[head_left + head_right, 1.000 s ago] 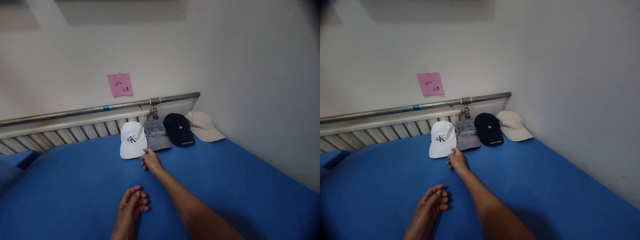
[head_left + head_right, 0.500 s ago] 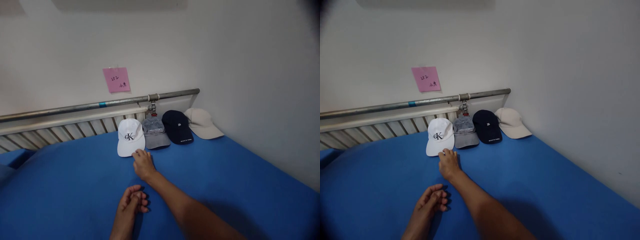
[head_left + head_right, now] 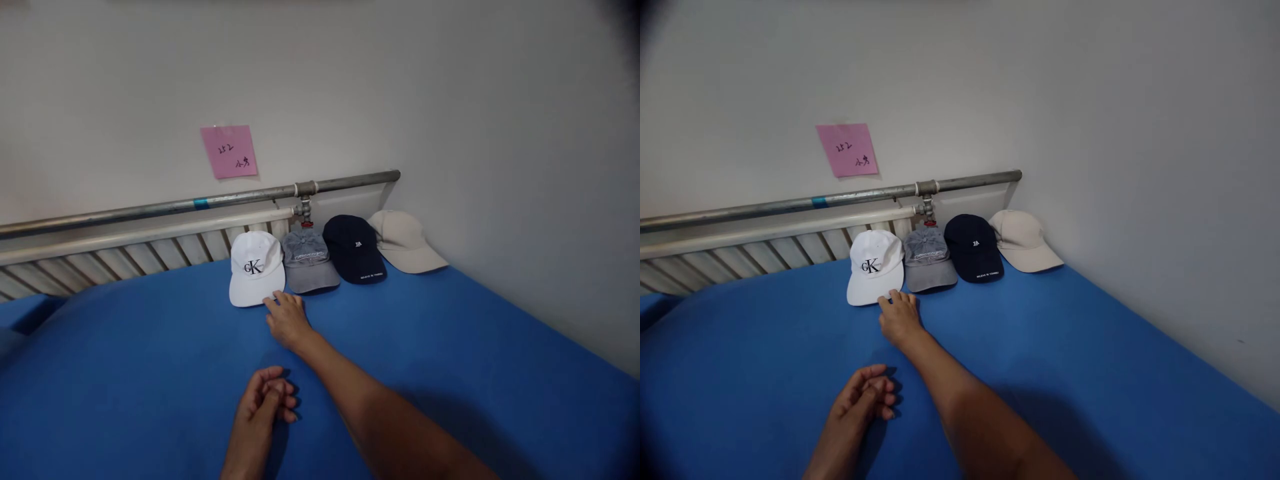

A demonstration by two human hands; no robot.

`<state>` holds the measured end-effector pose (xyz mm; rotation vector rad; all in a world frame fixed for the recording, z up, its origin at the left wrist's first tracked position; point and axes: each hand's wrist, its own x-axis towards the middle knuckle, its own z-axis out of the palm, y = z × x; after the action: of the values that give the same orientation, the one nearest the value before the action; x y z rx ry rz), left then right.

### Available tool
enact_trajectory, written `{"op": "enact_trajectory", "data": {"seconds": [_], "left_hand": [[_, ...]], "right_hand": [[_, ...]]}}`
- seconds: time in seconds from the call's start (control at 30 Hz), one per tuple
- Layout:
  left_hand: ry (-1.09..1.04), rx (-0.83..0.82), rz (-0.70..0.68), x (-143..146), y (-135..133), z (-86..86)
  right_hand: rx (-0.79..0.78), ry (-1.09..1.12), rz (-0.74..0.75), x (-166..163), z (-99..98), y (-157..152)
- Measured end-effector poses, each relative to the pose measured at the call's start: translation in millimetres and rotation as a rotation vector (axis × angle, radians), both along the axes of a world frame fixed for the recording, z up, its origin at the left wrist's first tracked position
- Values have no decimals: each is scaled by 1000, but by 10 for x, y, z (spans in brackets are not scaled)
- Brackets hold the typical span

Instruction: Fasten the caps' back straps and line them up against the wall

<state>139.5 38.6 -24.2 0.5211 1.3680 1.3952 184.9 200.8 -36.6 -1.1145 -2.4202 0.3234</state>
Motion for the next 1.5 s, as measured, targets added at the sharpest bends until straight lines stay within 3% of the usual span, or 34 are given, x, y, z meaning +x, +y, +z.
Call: {"op": "enact_trajectory", "data": {"seconds": [0.17,0.27,0.43,0.53,0.6,0.77,1.0,1.13,1.23,1.33,1.43,1.5], "left_hand": [[18,46,-50,-38,41,-50],[8,51,-58,-19,57,-6],[-15,26,18,46,43,162],[-26,14,54,-45,20,171],[-14,22,116,-132,-76,163],[-3,96,414,-365,-677,182],[-214,157,935,-772,-2006,198],[-444,282,1129,-1038,-2449,186],[-479,362,1245,-1248,-2489,185],[-421,386,1252,-1318,-2345,225],[-353,402,1150,-1153,-2105,282],[-226,387,970,-963,-1931,310]], "right_hand": [[24,56,-15,35,-36,-16],[33,86,48,92,-33,-102],[-18,107,168,208,-29,-365],[-47,127,223,284,-108,-490],[22,100,238,368,-165,-577],[180,-1,246,636,-204,-793],[145,-47,265,817,-154,-944],[128,-26,263,821,-160,-957],[132,15,266,853,-159,-992],[101,81,279,933,-140,-1054],[-60,218,267,1013,-74,-1105],[-275,391,238,1054,16,-1121]]}}
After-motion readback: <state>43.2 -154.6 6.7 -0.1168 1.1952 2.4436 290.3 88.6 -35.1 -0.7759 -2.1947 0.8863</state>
